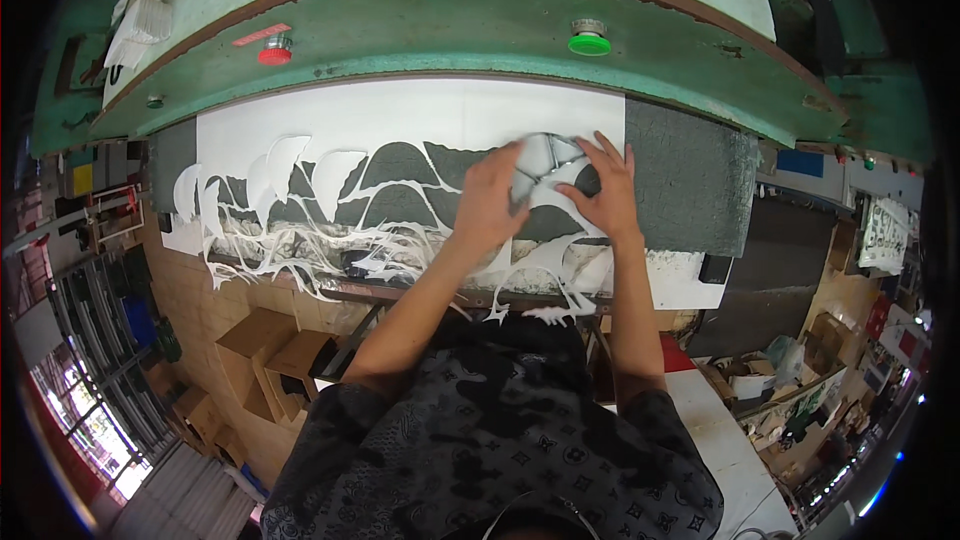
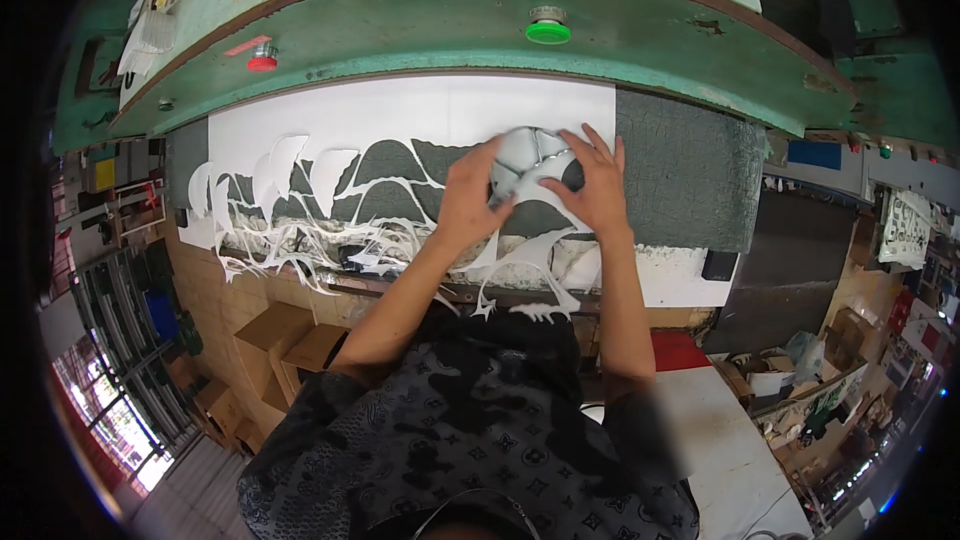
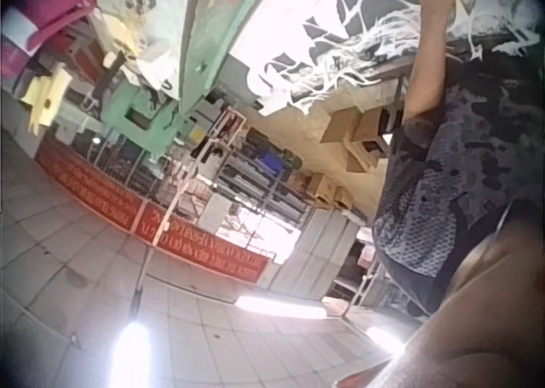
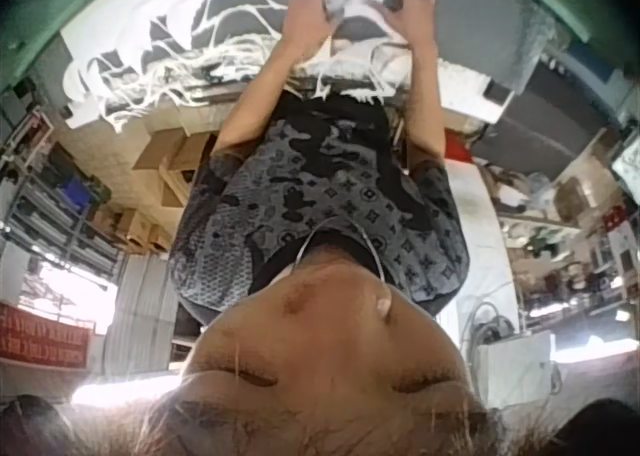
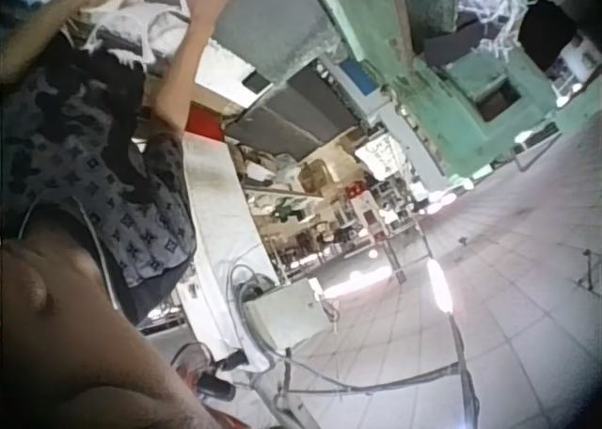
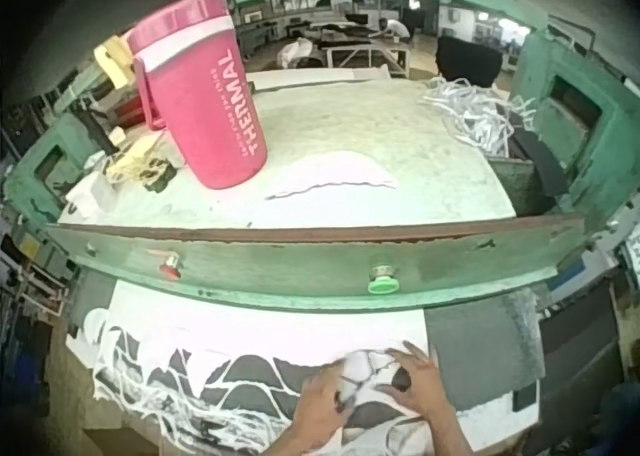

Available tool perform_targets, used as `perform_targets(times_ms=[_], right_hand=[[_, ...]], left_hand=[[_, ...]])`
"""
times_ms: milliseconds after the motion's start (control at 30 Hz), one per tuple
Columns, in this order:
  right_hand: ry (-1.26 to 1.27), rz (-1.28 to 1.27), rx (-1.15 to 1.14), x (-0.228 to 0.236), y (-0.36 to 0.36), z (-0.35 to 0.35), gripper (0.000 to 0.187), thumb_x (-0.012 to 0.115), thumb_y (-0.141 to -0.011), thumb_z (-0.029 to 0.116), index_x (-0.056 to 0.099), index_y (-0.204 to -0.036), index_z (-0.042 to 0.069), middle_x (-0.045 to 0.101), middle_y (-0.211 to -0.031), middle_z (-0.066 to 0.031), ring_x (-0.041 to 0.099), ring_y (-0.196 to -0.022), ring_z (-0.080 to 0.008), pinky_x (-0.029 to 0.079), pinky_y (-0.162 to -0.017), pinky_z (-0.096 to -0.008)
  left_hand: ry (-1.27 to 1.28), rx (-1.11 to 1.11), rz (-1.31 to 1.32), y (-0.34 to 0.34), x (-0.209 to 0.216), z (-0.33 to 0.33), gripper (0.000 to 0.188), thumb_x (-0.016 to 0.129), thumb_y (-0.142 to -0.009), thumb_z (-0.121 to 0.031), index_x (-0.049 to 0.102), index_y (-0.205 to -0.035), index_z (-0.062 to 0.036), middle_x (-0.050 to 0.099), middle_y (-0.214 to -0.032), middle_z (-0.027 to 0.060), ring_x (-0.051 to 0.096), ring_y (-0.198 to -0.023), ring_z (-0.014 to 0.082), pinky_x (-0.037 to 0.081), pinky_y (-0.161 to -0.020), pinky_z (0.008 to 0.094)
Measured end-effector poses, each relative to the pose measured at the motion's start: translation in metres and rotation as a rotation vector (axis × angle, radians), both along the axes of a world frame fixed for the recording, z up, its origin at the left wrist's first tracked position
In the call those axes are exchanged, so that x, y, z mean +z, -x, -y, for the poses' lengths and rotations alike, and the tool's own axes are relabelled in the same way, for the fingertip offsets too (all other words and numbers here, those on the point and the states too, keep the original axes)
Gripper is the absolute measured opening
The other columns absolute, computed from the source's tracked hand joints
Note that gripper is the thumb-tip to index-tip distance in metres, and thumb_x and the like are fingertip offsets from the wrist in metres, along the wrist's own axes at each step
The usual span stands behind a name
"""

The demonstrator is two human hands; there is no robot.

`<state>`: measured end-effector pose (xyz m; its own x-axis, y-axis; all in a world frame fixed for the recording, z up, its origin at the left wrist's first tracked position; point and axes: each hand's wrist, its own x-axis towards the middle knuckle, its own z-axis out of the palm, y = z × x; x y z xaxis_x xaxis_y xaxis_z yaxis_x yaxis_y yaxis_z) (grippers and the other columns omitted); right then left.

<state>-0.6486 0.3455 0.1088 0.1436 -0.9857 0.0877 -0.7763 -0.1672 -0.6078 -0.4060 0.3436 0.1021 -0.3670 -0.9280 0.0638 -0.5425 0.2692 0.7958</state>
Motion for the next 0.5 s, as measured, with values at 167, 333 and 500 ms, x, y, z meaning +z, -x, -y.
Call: perform_targets(times_ms=[167, 333, 500], right_hand=[[0.050, 0.148, -0.063, -0.014, 0.008, -0.005, 0.031, 0.084, -0.079, 0.013, 0.081, -0.110, 0.014, 0.076, -0.120, -0.0122, 0.059, -0.134, -0.0273, 0.024, -0.124, -0.0584], [0.085, 0.190, -0.132, -0.027, 0.012, -0.007, 0.024, 0.082, -0.081, 0.011, 0.082, -0.105, 0.010, 0.075, -0.120, -0.0150, 0.067, -0.123, -0.0282, 0.029, -0.122, -0.0564], [0.117, 0.168, -0.097, -0.025, 0.014, -0.005, 0.031, 0.084, -0.080, 0.013, 0.080, -0.110, 0.006, 0.077, -0.114, -0.0145, 0.068, -0.120, -0.0288, 0.031, -0.121, -0.0582]], left_hand=[[0.131, 0.332, 0.025, -0.010, -0.018, -0.016, 0.058, 0.087, -0.076, -0.017, 0.067, -0.129, -0.0053, 0.071, -0.120, 0.0174, 0.066, -0.110, 0.0357, 0.047, -0.099, 0.0449], [0.225, 0.458, 0.056, 0.002, -0.024, -0.025, 0.038, 0.088, -0.076, -0.017, 0.077, -0.110, -0.0053, 0.074, -0.103, 0.0151, 0.068, -0.098, 0.0329, 0.048, -0.095, 0.0451], [0.249, 0.459, -0.046, 0.004, -0.032, -0.028, 0.038, 0.088, -0.076, -0.016, 0.077, -0.111, -0.0052, 0.074, -0.097, 0.0154, 0.068, -0.097, 0.0335, 0.049, -0.092, 0.0437]])
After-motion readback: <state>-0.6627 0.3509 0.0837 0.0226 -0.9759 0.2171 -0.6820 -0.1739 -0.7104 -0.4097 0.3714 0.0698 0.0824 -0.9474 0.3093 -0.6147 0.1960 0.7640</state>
